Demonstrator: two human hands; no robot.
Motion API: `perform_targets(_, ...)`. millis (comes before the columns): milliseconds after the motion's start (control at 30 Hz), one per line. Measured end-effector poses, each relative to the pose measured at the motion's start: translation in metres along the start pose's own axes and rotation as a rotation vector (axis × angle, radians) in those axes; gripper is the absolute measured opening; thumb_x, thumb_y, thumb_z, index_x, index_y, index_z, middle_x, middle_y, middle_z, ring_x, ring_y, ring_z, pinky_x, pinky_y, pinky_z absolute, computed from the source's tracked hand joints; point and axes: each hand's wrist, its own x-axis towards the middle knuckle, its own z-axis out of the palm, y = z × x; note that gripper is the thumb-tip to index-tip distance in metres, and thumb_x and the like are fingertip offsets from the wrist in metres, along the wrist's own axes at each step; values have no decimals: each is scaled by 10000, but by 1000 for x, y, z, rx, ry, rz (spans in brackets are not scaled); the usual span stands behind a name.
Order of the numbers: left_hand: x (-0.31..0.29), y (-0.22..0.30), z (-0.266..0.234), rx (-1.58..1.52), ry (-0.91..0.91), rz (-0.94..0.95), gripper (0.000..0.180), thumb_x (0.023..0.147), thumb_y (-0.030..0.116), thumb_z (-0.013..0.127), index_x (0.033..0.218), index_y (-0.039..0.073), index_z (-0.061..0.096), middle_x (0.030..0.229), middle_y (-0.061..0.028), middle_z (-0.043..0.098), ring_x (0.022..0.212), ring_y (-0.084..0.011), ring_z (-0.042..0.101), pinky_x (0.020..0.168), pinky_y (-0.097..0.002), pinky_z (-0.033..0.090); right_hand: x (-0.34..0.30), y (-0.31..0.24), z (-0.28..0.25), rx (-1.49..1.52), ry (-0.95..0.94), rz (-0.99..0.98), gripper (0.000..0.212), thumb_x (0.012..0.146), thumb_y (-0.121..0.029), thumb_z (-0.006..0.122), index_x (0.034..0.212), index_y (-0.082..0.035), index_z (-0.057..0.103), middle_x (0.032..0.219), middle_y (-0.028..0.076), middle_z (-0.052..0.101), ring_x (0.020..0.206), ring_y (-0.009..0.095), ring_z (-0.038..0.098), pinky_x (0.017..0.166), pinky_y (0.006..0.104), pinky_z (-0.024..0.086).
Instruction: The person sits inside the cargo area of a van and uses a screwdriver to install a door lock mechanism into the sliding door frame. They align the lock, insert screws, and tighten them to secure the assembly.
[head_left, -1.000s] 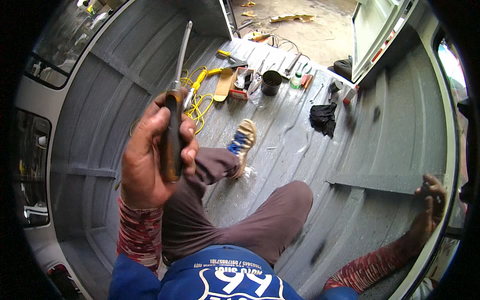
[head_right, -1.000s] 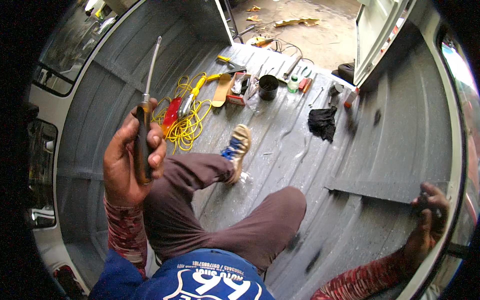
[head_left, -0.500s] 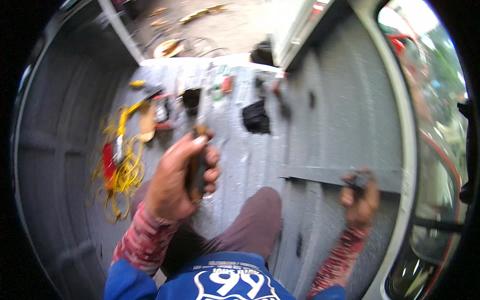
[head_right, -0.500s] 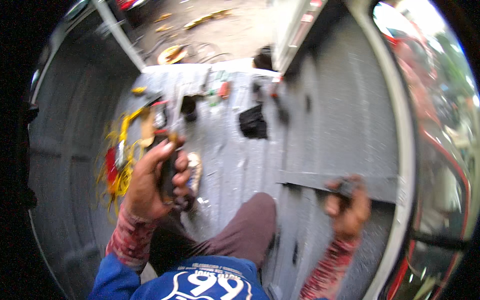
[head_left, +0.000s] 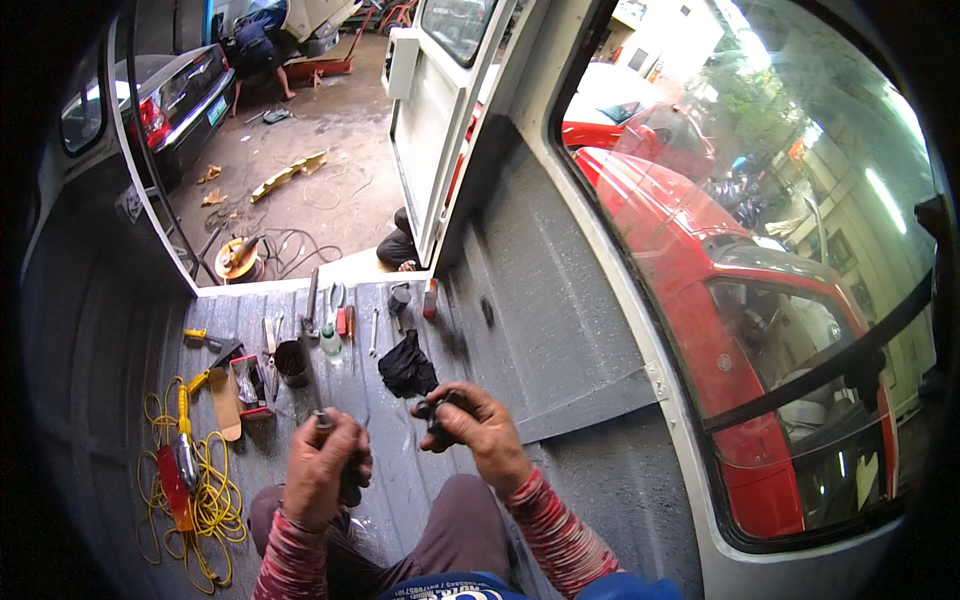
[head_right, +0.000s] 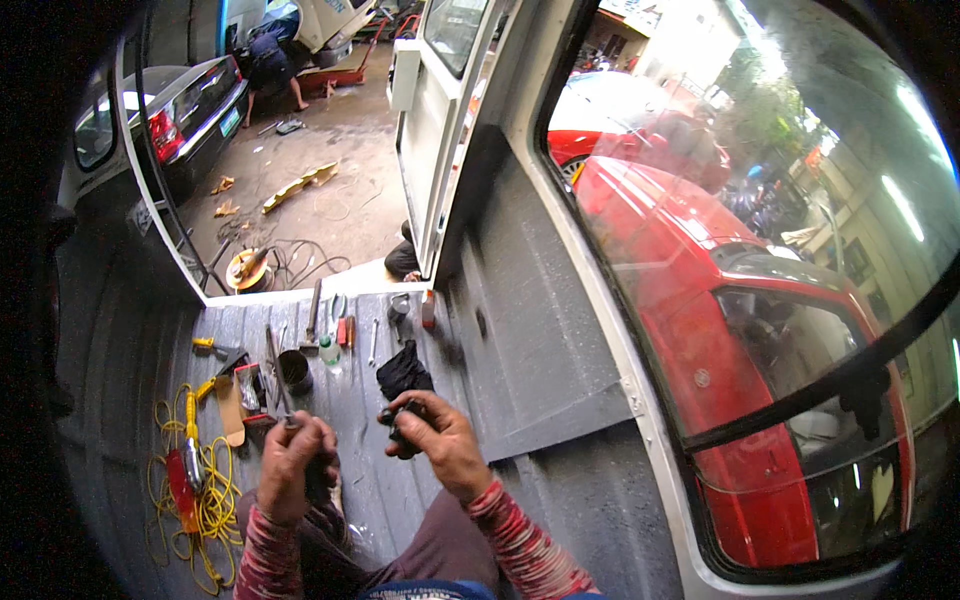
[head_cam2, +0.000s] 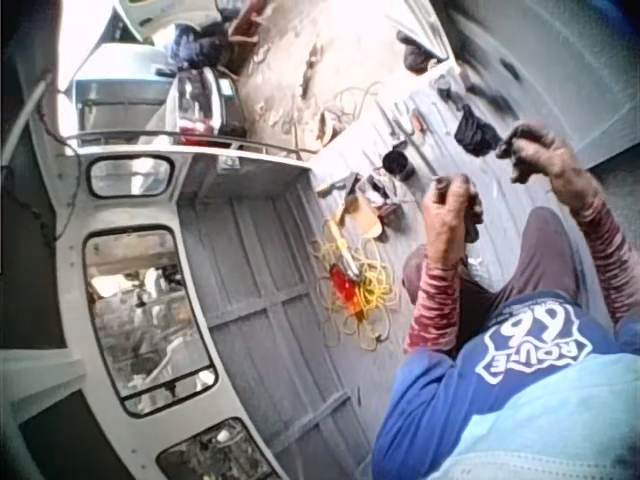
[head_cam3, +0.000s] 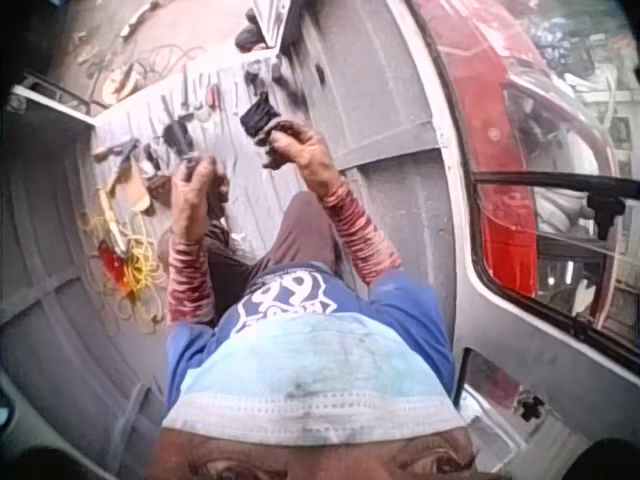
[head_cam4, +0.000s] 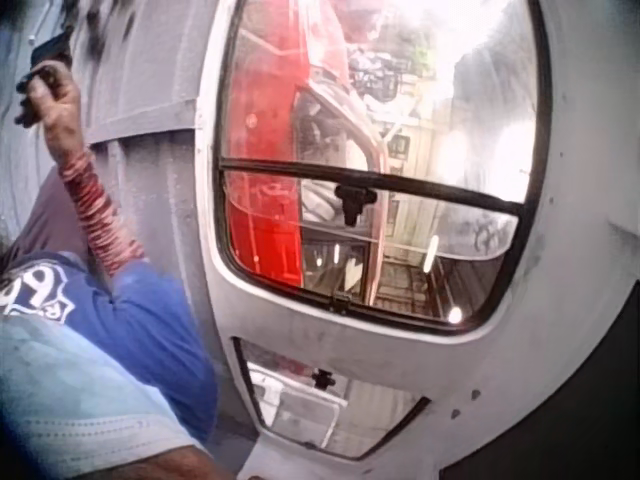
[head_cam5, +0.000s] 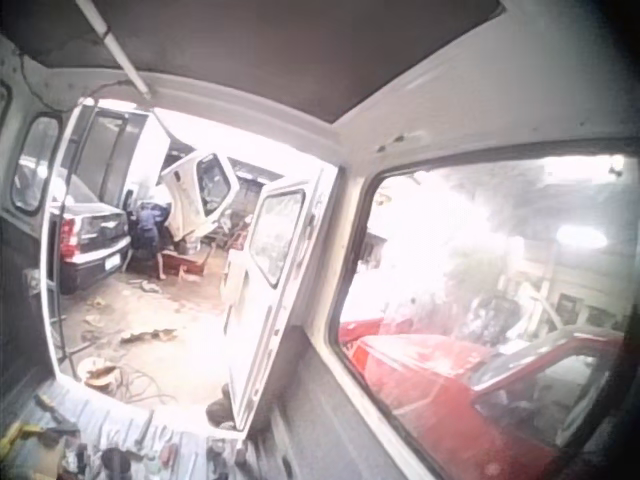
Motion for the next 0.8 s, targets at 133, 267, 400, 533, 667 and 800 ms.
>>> perform_targets(133, 2, -8, 20, 170, -118, 10, 166, 962, 139, 696, 1072, 26, 644, 787, 11, 623, 618, -65, 578, 538, -227, 471, -14, 22, 11, 7, 14, 11, 269, 1045, -164, 572, 1269, -17, 594, 1085, 64, 678, 882, 143, 689, 779, 272, 590)
perform_targets(267, 2, -13, 30, 310, -221, 51, 237, 936, 105, 717, 1149, 20, 657, 788, 25, 631, 633, -39, 556, 534, -205, 444, -28, 37, 17, 57, -42, -9, 356, 1060, -158, 481, 1368, 8, 550, 1096, 27, 651, 947, 97, 626, 832, 260, 533)
perform_targets(400, 1, -16, 33, 322, -111, 83, 265, 929, 81, 708, 1180, 12, 652, 756, 33, 617, 557, -30, 515, 481, -209, 407, -36, 46, 20, 69, -97, -32, 388, 1016, -62, 447, 1384, 32, 523, 1136, 41, 641, 1000, 115, 619, 890, 287, 525)
perform_targets(533, 2, -18, 32, 353, -228, 36, 237, 937, 99, 706, 1148, 2, 656, 746, 25, 623, 552, -37, 524, 477, -206, 401, -42, 47, 17, 49, -72, -7, 374, 1017, -66, 514, 1378, 35, 520, 1090, 43, 664, 954, 112, 630, 846, 272, 531)
perform_targets(667, 8, -22, 39, 336, -311, 55, 224, 931, 141, 729, 1094, 3, 660, 757, 8, 647, 570, -47, 550, 485, -205, 413, -52, 41, 10, 95, 13, 9, 271, 997, -82, 593, 1246, 24, 574, 939, 51, 684, 821, 99, 634, 708, 246, 516)
perform_targets(800, 13, -26, 51, 316, -383, 23, 228, 930, 173, 737, 1058, 4, 655, 777, -9, 664, 582, -58, 569, 492, -207, 427, -58, 36, 0, -18, 150, -33, 220, 964, -97, 656, 1143, 12, 589, 888, 78, 687, 757, 113, 645, 675, 254, 520)
